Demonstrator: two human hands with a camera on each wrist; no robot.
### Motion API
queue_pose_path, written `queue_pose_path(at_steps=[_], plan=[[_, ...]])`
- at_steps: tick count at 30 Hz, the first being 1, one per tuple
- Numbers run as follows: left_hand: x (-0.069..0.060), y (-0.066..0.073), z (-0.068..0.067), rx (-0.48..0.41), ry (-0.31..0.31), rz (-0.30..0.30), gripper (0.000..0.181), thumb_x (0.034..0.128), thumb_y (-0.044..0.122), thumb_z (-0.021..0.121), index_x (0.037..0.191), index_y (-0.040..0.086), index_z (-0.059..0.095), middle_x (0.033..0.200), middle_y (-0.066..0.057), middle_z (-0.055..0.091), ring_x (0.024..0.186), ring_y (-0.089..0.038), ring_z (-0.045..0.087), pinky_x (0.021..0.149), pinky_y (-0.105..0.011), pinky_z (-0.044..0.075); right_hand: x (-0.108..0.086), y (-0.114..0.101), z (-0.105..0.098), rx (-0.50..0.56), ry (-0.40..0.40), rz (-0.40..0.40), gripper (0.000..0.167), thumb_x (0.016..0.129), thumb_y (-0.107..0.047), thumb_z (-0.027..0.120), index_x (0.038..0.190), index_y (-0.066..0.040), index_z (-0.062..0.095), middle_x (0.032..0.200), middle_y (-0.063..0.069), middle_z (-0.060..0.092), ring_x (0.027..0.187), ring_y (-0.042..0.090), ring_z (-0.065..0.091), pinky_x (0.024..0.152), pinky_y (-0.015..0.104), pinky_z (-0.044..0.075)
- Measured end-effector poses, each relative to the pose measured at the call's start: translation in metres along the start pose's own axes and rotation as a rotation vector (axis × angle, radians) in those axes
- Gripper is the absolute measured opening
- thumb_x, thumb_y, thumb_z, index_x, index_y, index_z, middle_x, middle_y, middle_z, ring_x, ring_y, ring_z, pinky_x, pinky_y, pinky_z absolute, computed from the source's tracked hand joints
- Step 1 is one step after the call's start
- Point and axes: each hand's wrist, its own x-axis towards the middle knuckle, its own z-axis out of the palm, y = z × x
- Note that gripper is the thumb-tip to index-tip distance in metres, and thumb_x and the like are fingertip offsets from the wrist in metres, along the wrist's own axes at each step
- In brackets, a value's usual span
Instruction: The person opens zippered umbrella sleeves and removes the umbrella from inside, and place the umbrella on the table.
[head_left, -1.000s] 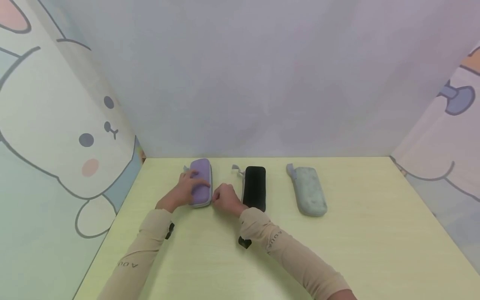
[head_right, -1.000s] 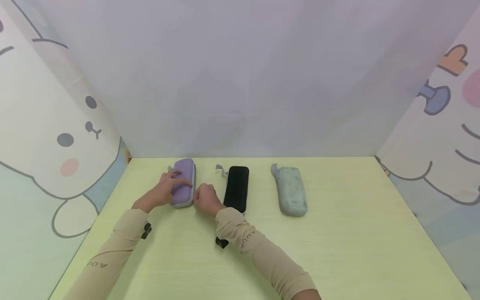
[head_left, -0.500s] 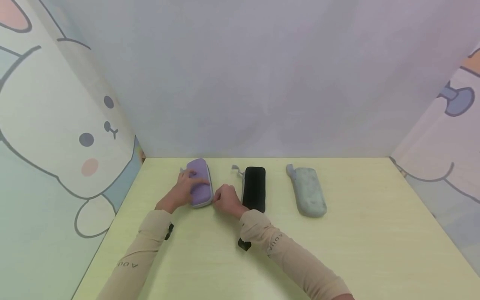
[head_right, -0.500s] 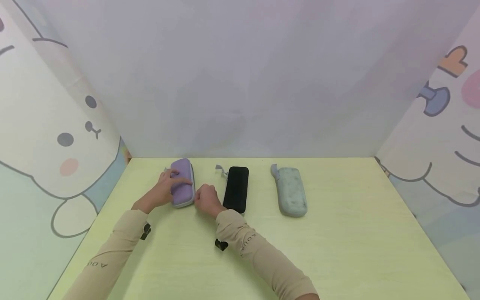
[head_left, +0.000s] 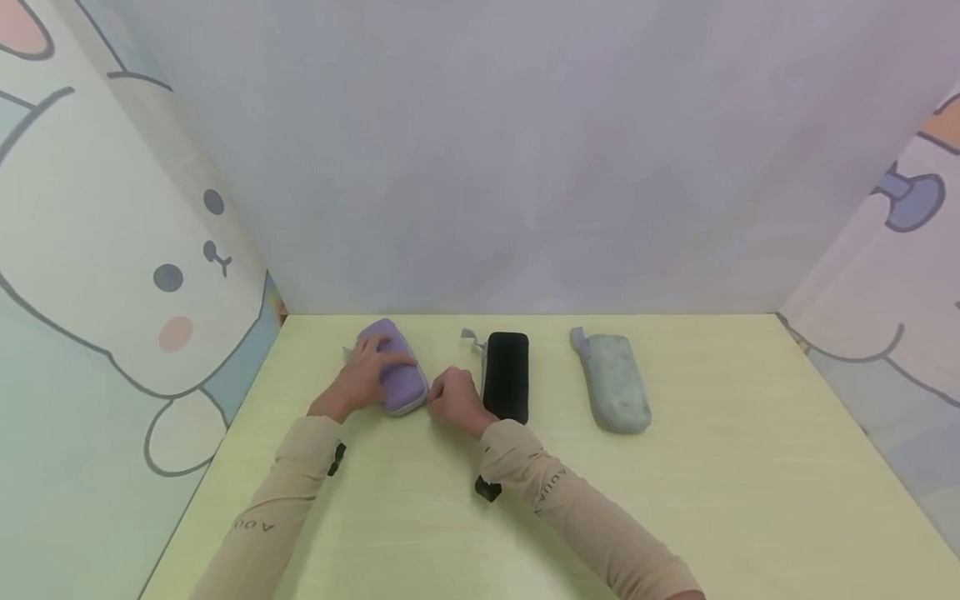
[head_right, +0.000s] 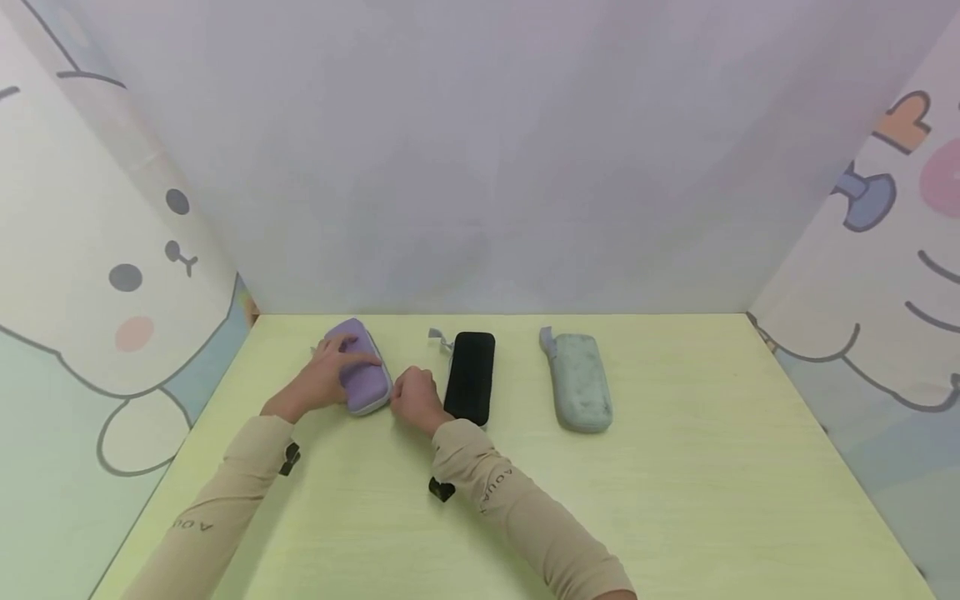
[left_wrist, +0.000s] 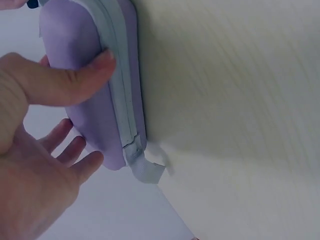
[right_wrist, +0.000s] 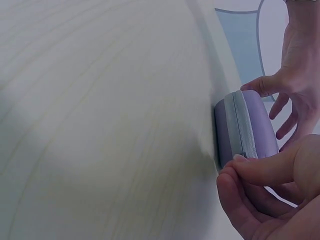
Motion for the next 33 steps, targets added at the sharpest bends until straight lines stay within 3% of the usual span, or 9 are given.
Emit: queue_pose_path(at_steps=[9, 19, 33], plan=[[0.0021, -0.009, -0.0032, 0.022, -0.024, 0.043, 0.07, 0.0515, -0.013, 0.075, 0.114, 0.018, 0.069, 0.144, -0.023, 0.036, 0.132, -0.047, 0.023, 0.089, -0.066, 0.035, -0.0029, -0.0026, -0.0015, 0.01, -0.003, 0.034, 0.021, 0.067, 0.013, 0.062, 0.06, -0.004, 0.074, 0.057, -0.003, 0.064, 0.055, 0.004, 0.05, 0.057, 0.017, 0.043], [0.0025, -0.0086, -0.006, 0.013, -0.071, -0.01, 0.074, 0.0512, 0.0, 0.088, 0.118, 0.023, 0.065, 0.141, -0.018, 0.037, 0.131, -0.046, 0.019, 0.082, -0.077, 0.027, -0.0041, -0.0035, -0.0047, 0.029, -0.02, 0.031, 0.02, 0.068, 0.011, 0.065, 0.055, -0.004, 0.07, 0.052, -0.006, 0.058, 0.051, 0.002, 0.046, 0.055, 0.017, 0.04], [0.0057, -0.0082, -0.0072, 0.063, -0.065, -0.062, 0.079, 0.0478, 0.017, 0.093, 0.12, 0.026, 0.065, 0.138, -0.014, 0.04, 0.129, -0.046, 0.021, 0.08, -0.073, 0.031, -0.0068, -0.0033, -0.0045, 0.062, -0.026, 0.074, 0.022, 0.068, 0.012, 0.062, 0.054, -0.004, 0.068, 0.05, -0.008, 0.052, 0.051, 0.002, 0.044, 0.05, 0.016, 0.037]])
